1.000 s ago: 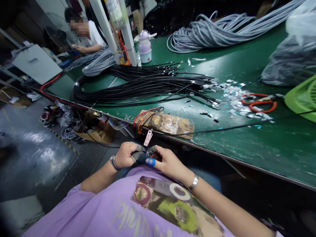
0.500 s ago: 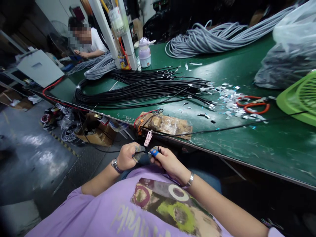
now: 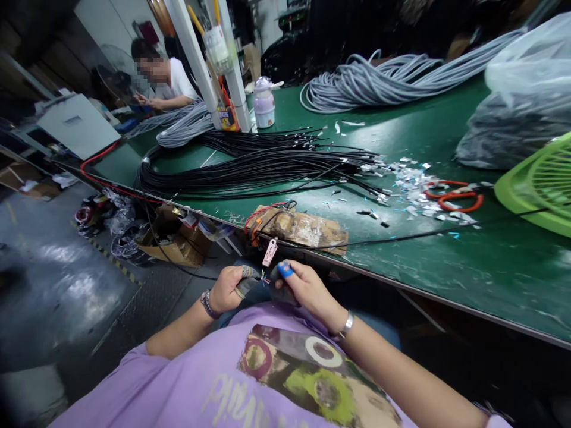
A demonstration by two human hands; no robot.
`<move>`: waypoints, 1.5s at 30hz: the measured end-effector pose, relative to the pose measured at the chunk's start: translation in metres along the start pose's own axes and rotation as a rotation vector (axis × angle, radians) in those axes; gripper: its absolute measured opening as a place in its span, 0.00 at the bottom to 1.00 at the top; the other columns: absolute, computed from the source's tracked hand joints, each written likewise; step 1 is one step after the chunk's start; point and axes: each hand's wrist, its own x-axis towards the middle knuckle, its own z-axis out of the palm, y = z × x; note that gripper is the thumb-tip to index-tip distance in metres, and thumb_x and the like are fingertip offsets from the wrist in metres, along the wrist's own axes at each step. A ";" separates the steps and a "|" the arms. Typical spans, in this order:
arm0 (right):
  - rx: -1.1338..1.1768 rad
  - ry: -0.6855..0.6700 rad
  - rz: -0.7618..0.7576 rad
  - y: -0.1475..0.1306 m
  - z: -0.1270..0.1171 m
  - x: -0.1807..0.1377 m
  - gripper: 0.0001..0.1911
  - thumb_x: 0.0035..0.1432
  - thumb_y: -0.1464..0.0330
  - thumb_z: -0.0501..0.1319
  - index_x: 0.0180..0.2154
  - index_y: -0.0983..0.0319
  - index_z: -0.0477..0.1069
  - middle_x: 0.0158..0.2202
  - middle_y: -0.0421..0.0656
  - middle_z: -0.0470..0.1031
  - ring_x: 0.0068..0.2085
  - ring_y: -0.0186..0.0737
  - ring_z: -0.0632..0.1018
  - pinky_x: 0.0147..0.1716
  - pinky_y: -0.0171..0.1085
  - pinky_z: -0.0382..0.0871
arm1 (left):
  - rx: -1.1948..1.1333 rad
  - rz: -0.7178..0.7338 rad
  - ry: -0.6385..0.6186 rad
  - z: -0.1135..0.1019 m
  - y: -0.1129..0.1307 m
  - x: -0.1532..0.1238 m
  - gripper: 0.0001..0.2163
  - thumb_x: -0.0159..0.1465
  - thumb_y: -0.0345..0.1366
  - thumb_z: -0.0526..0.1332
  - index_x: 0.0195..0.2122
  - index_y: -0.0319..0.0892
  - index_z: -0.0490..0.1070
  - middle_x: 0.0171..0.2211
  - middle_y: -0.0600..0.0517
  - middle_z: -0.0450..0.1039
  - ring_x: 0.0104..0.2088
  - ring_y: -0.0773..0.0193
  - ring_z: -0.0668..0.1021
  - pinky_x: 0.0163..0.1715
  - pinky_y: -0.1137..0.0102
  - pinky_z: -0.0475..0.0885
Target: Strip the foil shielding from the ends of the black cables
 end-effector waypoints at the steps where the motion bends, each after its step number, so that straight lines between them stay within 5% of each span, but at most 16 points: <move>1: 0.049 0.025 0.045 0.000 0.000 0.004 0.31 0.49 0.40 0.55 0.24 0.62 0.69 0.16 0.36 0.62 0.19 0.30 0.57 0.17 0.32 0.50 | -0.027 -0.015 -0.009 -0.002 -0.001 0.001 0.14 0.66 0.40 0.51 0.31 0.39 0.71 0.25 0.50 0.74 0.25 0.68 0.75 0.27 0.75 0.68; 7: 0.324 -0.154 0.223 -0.010 0.005 0.025 0.29 0.42 0.40 0.61 0.24 0.61 0.66 0.14 0.33 0.56 0.17 0.27 0.52 0.15 0.31 0.43 | -0.104 -0.069 -0.087 -0.011 -0.011 0.011 0.17 0.66 0.44 0.50 0.30 0.38 0.71 0.24 0.50 0.74 0.24 0.70 0.73 0.26 0.76 0.67; 13: 0.174 0.168 -0.018 -0.001 0.012 0.029 0.30 0.41 0.39 0.61 0.22 0.61 0.64 0.18 0.36 0.63 0.20 0.29 0.57 0.18 0.32 0.48 | -0.120 -0.099 -0.146 -0.013 -0.021 0.018 0.20 0.66 0.47 0.49 0.30 0.37 0.72 0.25 0.49 0.73 0.25 0.69 0.73 0.28 0.75 0.67; 19: 0.534 -0.056 0.149 -0.002 0.016 0.032 0.26 0.43 0.45 0.64 0.22 0.61 0.63 0.16 0.33 0.57 0.18 0.28 0.54 0.16 0.31 0.45 | -0.181 -0.088 -0.182 -0.009 -0.022 0.021 0.20 0.66 0.48 0.48 0.31 0.37 0.72 0.26 0.48 0.74 0.25 0.69 0.73 0.28 0.75 0.67; 24: 0.668 -0.033 0.166 -0.006 0.017 0.034 0.24 0.40 0.50 0.70 0.19 0.61 0.63 0.15 0.33 0.56 0.18 0.28 0.54 0.16 0.30 0.46 | -0.181 -0.104 -0.189 -0.006 -0.023 0.023 0.22 0.66 0.50 0.47 0.31 0.38 0.71 0.26 0.48 0.74 0.26 0.68 0.73 0.29 0.75 0.67; 39: 0.722 -0.052 0.192 0.017 0.012 0.030 0.24 0.42 0.48 0.68 0.23 0.61 0.68 0.16 0.34 0.59 0.18 0.27 0.55 0.15 0.29 0.47 | -0.143 -0.041 -0.178 -0.004 -0.018 0.013 0.22 0.67 0.48 0.46 0.29 0.38 0.70 0.24 0.48 0.74 0.25 0.69 0.74 0.27 0.76 0.67; 45: 0.494 -0.196 0.219 0.021 0.009 0.016 0.29 0.46 0.42 0.61 0.25 0.64 0.71 0.14 0.34 0.58 0.17 0.28 0.54 0.15 0.31 0.45 | 0.069 -0.041 -0.079 -0.009 -0.009 -0.001 0.13 0.65 0.40 0.52 0.29 0.40 0.71 0.23 0.50 0.73 0.23 0.68 0.73 0.26 0.75 0.66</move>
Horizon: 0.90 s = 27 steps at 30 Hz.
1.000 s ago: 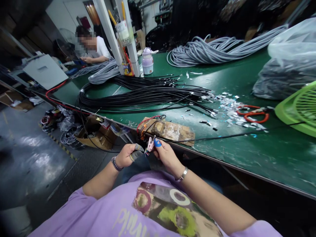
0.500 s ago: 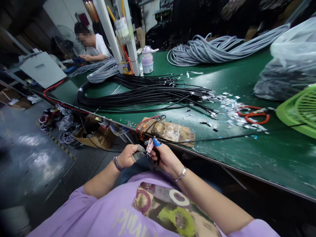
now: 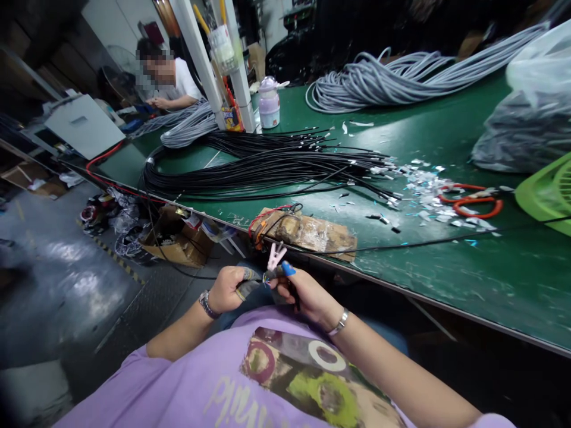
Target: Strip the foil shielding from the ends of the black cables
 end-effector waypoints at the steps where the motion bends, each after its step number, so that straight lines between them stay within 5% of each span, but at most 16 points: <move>1: -0.060 -0.014 0.005 -0.001 0.001 -0.002 0.29 0.46 0.42 0.61 0.25 0.64 0.71 0.14 0.34 0.58 0.17 0.28 0.55 0.15 0.31 0.45 | 0.047 -0.006 0.001 0.000 0.002 -0.002 0.12 0.64 0.39 0.53 0.28 0.40 0.71 0.22 0.51 0.72 0.23 0.68 0.73 0.25 0.74 0.65; 6: -0.261 0.037 -0.047 -0.005 0.010 -0.007 0.24 0.44 0.48 0.66 0.27 0.62 0.69 0.16 0.33 0.59 0.18 0.28 0.56 0.16 0.31 0.47 | 0.131 -0.065 -0.061 0.004 0.005 -0.006 0.11 0.63 0.38 0.53 0.28 0.42 0.71 0.21 0.51 0.72 0.23 0.66 0.73 0.25 0.73 0.64; 9: -0.348 0.085 -0.106 -0.006 0.009 -0.006 0.19 0.44 0.54 0.68 0.27 0.62 0.68 0.21 0.35 0.67 0.21 0.30 0.63 0.21 0.32 0.57 | 0.188 -0.124 -0.162 0.003 0.000 -0.010 0.11 0.62 0.38 0.52 0.29 0.42 0.71 0.23 0.50 0.73 0.26 0.65 0.74 0.27 0.72 0.65; 16: -0.709 -0.005 -0.196 -0.017 -0.012 -0.017 0.14 0.54 0.57 0.61 0.28 0.62 0.71 0.28 0.41 0.73 0.30 0.38 0.71 0.33 0.37 0.66 | 0.546 -0.687 -0.633 -0.030 -0.032 -0.039 0.12 0.58 0.29 0.52 0.35 0.43 0.74 0.36 0.45 0.77 0.40 0.56 0.77 0.38 0.67 0.67; 19: -0.846 -0.075 -0.230 -0.029 -0.019 -0.028 0.18 0.58 0.55 0.56 0.27 0.61 0.72 0.26 0.41 0.72 0.28 0.38 0.69 0.31 0.37 0.66 | 0.572 -0.741 -0.678 -0.042 -0.041 -0.042 0.12 0.52 0.24 0.54 0.33 0.40 0.75 0.35 0.43 0.77 0.39 0.54 0.78 0.37 0.66 0.68; 22: -0.857 -0.091 -0.247 -0.049 -0.023 -0.039 0.23 0.59 0.50 0.53 0.29 0.61 0.73 0.28 0.43 0.74 0.27 0.36 0.70 0.28 0.36 0.66 | 0.397 -0.618 -0.566 -0.053 -0.037 -0.024 0.11 0.56 0.26 0.54 0.35 0.42 0.74 0.35 0.49 0.77 0.38 0.61 0.77 0.38 0.70 0.68; 27: -0.767 -0.109 -0.179 -0.103 -0.035 -0.051 0.29 0.58 0.44 0.48 0.28 0.61 0.71 0.24 0.42 0.73 0.18 0.31 0.67 0.17 0.33 0.62 | -0.050 -0.414 -0.123 -0.068 -0.020 0.046 0.11 0.63 0.36 0.52 0.35 0.39 0.73 0.30 0.51 0.76 0.30 0.66 0.76 0.33 0.73 0.70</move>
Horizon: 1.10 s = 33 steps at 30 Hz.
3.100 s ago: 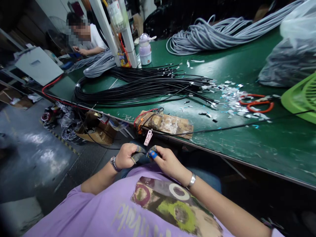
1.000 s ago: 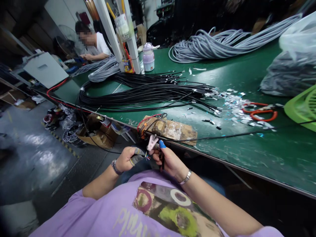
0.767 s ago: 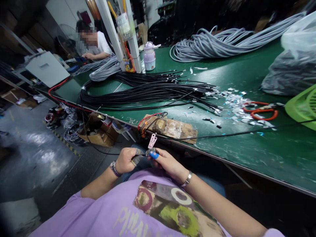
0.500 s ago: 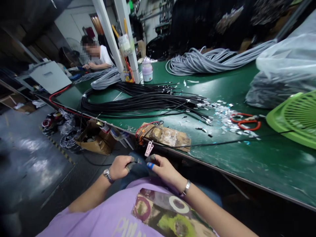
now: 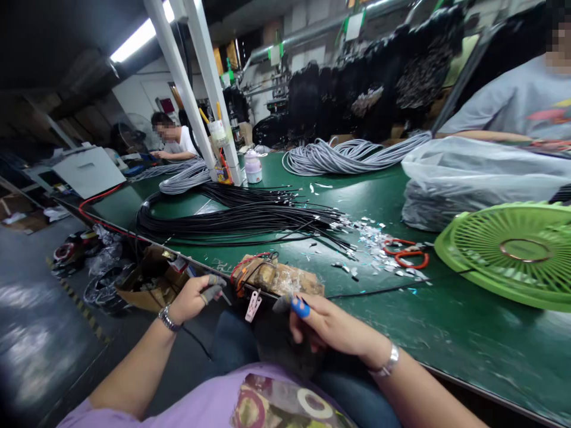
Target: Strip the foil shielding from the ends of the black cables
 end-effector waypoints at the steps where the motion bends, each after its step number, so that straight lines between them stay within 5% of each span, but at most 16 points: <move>1: -0.038 0.038 -0.004 -0.005 -0.012 0.003 0.28 0.57 0.44 0.50 0.26 0.60 0.70 0.21 0.41 0.71 0.17 0.31 0.66 0.15 0.32 0.60 | -0.061 0.043 0.043 -0.002 0.009 0.014 0.11 0.64 0.36 0.52 0.36 0.38 0.73 0.29 0.51 0.76 0.29 0.66 0.76 0.32 0.73 0.70; 6: -0.251 0.359 -0.111 -0.005 -0.076 0.033 0.12 0.47 0.57 0.65 0.28 0.58 0.77 0.27 0.42 0.78 0.30 0.41 0.75 0.28 0.37 0.69 | 0.044 0.273 0.059 0.008 0.048 0.093 0.09 0.62 0.34 0.56 0.39 0.40 0.75 0.36 0.49 0.77 0.37 0.64 0.77 0.40 0.70 0.71; 9: -0.311 0.507 -0.040 0.013 -0.103 0.050 0.08 0.46 0.62 0.64 0.30 0.57 0.78 0.26 0.40 0.78 0.25 0.40 0.73 0.26 0.38 0.68 | 0.163 0.349 0.034 0.027 0.065 0.143 0.08 0.59 0.33 0.59 0.38 0.40 0.75 0.39 0.47 0.76 0.41 0.61 0.76 0.44 0.67 0.70; 12: -0.363 0.646 -0.043 0.033 -0.117 0.058 0.12 0.49 0.64 0.60 0.37 0.56 0.77 0.27 0.40 0.78 0.23 0.39 0.72 0.26 0.38 0.68 | 0.182 0.243 -0.008 0.045 0.079 0.190 0.10 0.57 0.32 0.60 0.40 0.39 0.73 0.41 0.47 0.75 0.44 0.60 0.75 0.48 0.65 0.68; 16: -0.436 0.768 -0.115 0.047 -0.124 0.059 0.18 0.50 0.65 0.59 0.44 0.57 0.74 0.39 0.45 0.79 0.39 0.48 0.77 0.40 0.44 0.70 | 0.074 0.011 -0.170 0.067 0.094 0.230 0.11 0.56 0.32 0.61 0.40 0.37 0.72 0.27 0.53 0.74 0.28 0.67 0.74 0.32 0.71 0.71; 20: -0.345 0.844 -0.122 0.045 -0.123 0.056 0.16 0.48 0.65 0.60 0.42 0.57 0.74 0.41 0.46 0.78 0.44 0.50 0.76 0.44 0.46 0.69 | -0.144 0.004 -0.345 0.078 0.109 0.230 0.08 0.61 0.37 0.57 0.33 0.37 0.70 0.16 0.59 0.64 0.16 0.73 0.66 0.19 0.77 0.65; 24: -0.058 0.890 -0.156 0.033 -0.111 0.053 0.14 0.48 0.69 0.58 0.39 0.58 0.73 0.35 0.43 0.79 0.27 0.39 0.74 0.28 0.38 0.68 | -0.466 -0.003 -0.451 0.074 0.117 0.213 0.13 0.56 0.44 0.63 0.28 0.38 0.64 0.17 0.58 0.65 0.16 0.73 0.69 0.16 0.79 0.61; 27: 0.159 0.834 -0.193 0.024 -0.099 0.051 0.18 0.47 0.69 0.59 0.43 0.59 0.70 0.35 0.42 0.79 0.21 0.33 0.68 0.21 0.35 0.62 | -0.560 -0.046 -0.451 0.072 0.116 0.207 0.16 0.53 0.46 0.64 0.28 0.40 0.61 0.19 0.57 0.69 0.15 0.73 0.70 0.13 0.79 0.57; 33: 0.198 0.818 -0.198 0.018 -0.092 0.048 0.19 0.47 0.68 0.61 0.44 0.59 0.68 0.36 0.44 0.78 0.33 0.40 0.76 0.30 0.38 0.68 | -0.486 -0.034 -0.331 0.079 0.108 0.208 0.13 0.57 0.44 0.61 0.29 0.39 0.64 0.15 0.61 0.64 0.10 0.77 0.60 0.12 0.78 0.52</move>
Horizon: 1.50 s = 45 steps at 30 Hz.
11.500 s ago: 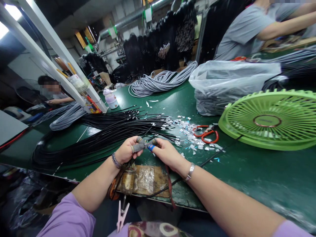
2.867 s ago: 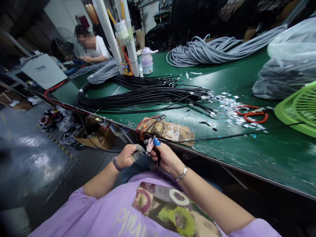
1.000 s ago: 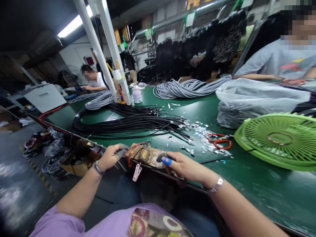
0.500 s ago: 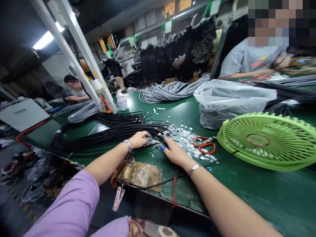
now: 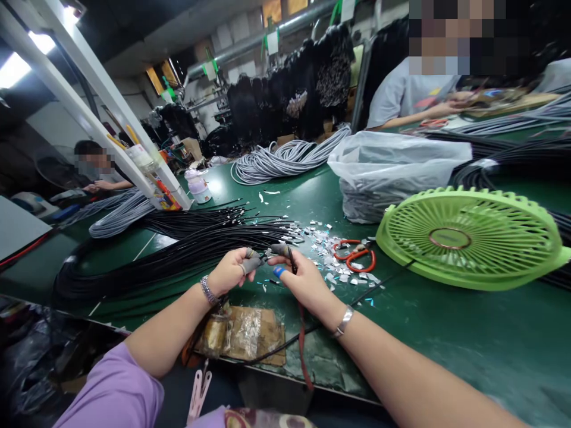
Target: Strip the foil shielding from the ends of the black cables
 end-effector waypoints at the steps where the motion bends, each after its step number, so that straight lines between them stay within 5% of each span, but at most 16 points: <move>1: -0.008 0.002 -0.004 0.001 0.000 0.001 0.19 0.47 0.67 0.62 0.44 0.59 0.68 0.36 0.44 0.78 0.34 0.41 0.76 0.32 0.39 0.69 | 0.024 0.011 -0.001 0.000 -0.002 0.000 0.12 0.57 0.44 0.61 0.29 0.39 0.65 0.14 0.61 0.63 0.11 0.77 0.59 0.12 0.78 0.53; 6: -0.073 0.018 -0.012 0.007 -0.003 0.002 0.19 0.48 0.67 0.62 0.45 0.59 0.69 0.38 0.45 0.78 0.34 0.42 0.76 0.35 0.41 0.71 | 0.169 0.110 -0.008 0.000 -0.006 -0.003 0.09 0.60 0.40 0.58 0.31 0.39 0.67 0.17 0.59 0.64 0.14 0.74 0.63 0.16 0.76 0.57; 11: -0.217 0.070 -0.141 0.002 -0.009 0.000 0.16 0.49 0.65 0.63 0.43 0.58 0.71 0.34 0.44 0.77 0.28 0.39 0.73 0.28 0.39 0.69 | 0.648 0.413 0.153 -0.005 -0.006 -0.008 0.07 0.61 0.36 0.56 0.29 0.41 0.71 0.25 0.52 0.72 0.26 0.67 0.73 0.27 0.73 0.64; 16: -0.400 0.036 -0.255 -0.009 -0.014 -0.003 0.14 0.51 0.63 0.62 0.41 0.60 0.71 0.27 0.40 0.74 0.21 0.33 0.66 0.22 0.35 0.64 | 0.980 0.555 0.198 -0.005 -0.004 -0.013 0.07 0.60 0.33 0.55 0.29 0.42 0.72 0.25 0.51 0.74 0.27 0.65 0.75 0.27 0.72 0.63; 19: -0.505 0.013 -0.285 -0.010 -0.014 -0.003 0.12 0.53 0.64 0.60 0.39 0.60 0.72 0.20 0.37 0.68 0.20 0.34 0.67 0.21 0.34 0.63 | 1.072 0.599 0.176 -0.004 -0.004 -0.014 0.07 0.59 0.32 0.55 0.29 0.42 0.72 0.25 0.51 0.75 0.27 0.64 0.75 0.26 0.71 0.63; 24: -0.528 0.003 -0.280 -0.006 -0.013 -0.002 0.14 0.51 0.67 0.57 0.41 0.59 0.72 0.29 0.41 0.77 0.21 0.34 0.69 0.21 0.35 0.65 | 1.151 0.619 0.161 -0.003 -0.004 -0.013 0.07 0.59 0.32 0.55 0.29 0.42 0.72 0.26 0.51 0.75 0.27 0.64 0.75 0.26 0.70 0.63; 29: -0.527 -0.002 -0.258 -0.003 -0.014 0.000 0.14 0.52 0.66 0.56 0.40 0.60 0.73 0.29 0.42 0.77 0.24 0.37 0.73 0.24 0.36 0.68 | 1.224 0.651 0.127 -0.002 -0.003 -0.014 0.05 0.55 0.30 0.56 0.29 0.42 0.72 0.25 0.51 0.74 0.27 0.63 0.75 0.26 0.70 0.63; 38: -0.208 -0.046 -0.008 -0.005 -0.014 0.005 0.13 0.45 0.66 0.62 0.36 0.61 0.74 0.30 0.42 0.78 0.32 0.39 0.77 0.31 0.36 0.70 | 1.301 0.789 0.098 -0.005 -0.005 -0.014 0.06 0.53 0.30 0.56 0.29 0.42 0.71 0.23 0.52 0.71 0.26 0.63 0.73 0.23 0.69 0.60; 45: 0.071 -0.113 0.314 -0.010 -0.013 0.003 0.19 0.37 0.64 0.67 0.35 0.63 0.72 0.20 0.33 0.65 0.17 0.24 0.56 0.15 0.29 0.45 | 1.270 0.948 0.100 -0.008 -0.009 -0.013 0.06 0.51 0.29 0.55 0.27 0.43 0.70 0.21 0.53 0.68 0.24 0.65 0.71 0.22 0.69 0.58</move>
